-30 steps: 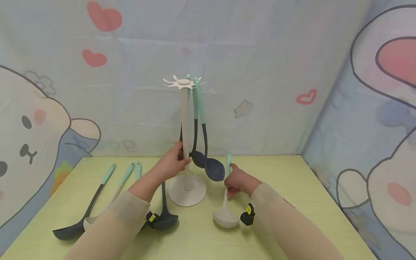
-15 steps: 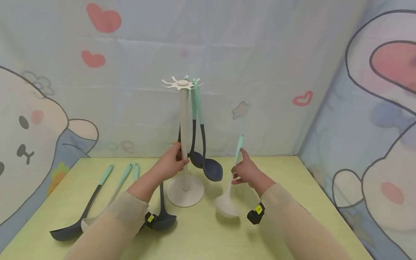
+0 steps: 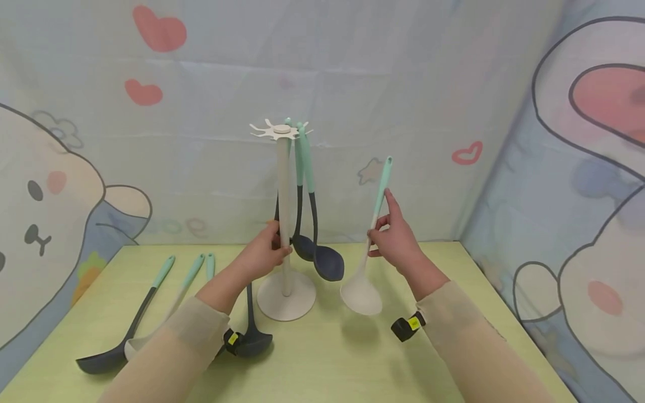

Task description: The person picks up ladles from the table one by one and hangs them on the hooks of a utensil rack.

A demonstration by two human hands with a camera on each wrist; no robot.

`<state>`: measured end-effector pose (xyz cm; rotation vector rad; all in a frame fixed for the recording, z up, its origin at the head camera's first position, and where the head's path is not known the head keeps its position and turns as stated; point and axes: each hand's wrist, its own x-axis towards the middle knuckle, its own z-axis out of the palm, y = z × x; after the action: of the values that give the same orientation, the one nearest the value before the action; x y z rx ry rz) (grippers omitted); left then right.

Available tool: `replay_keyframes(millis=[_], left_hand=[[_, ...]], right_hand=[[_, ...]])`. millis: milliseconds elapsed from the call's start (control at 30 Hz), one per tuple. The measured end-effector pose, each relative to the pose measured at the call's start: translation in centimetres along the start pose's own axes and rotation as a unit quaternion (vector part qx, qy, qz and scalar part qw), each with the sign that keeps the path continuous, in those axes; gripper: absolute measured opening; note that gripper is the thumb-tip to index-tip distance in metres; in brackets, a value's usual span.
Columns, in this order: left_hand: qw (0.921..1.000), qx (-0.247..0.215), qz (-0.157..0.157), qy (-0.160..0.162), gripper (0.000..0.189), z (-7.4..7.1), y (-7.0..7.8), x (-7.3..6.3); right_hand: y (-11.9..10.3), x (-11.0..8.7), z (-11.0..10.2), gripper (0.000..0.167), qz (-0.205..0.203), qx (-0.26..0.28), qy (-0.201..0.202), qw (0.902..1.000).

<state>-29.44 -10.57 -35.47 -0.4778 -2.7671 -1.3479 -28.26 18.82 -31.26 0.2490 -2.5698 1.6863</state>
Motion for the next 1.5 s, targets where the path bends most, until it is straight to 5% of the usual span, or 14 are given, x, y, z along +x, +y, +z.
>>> replay_keyframes(millis=[233,733,1500], left_hand=[[1.0000,-0.002,-0.002,0.000,0.028,-0.1,0.1,-0.1],[0.9999,0.010,-0.007,0.007,0.026,0.0,0.3,-0.3],[0.9999,0.003,0.004,0.009,0.026,0.2,0.1,-0.2]], right_hand=[[-3.1,-1.7,0.2,0.096,-0.047,-0.016,0.008,0.9987],[-7.8,-5.6,4.7,0.091,-0.135,-0.044,-0.054,0.9884],[-9.3,-5.9,5.9,0.088,-0.152,-0.091,-0.057,0.9825]])
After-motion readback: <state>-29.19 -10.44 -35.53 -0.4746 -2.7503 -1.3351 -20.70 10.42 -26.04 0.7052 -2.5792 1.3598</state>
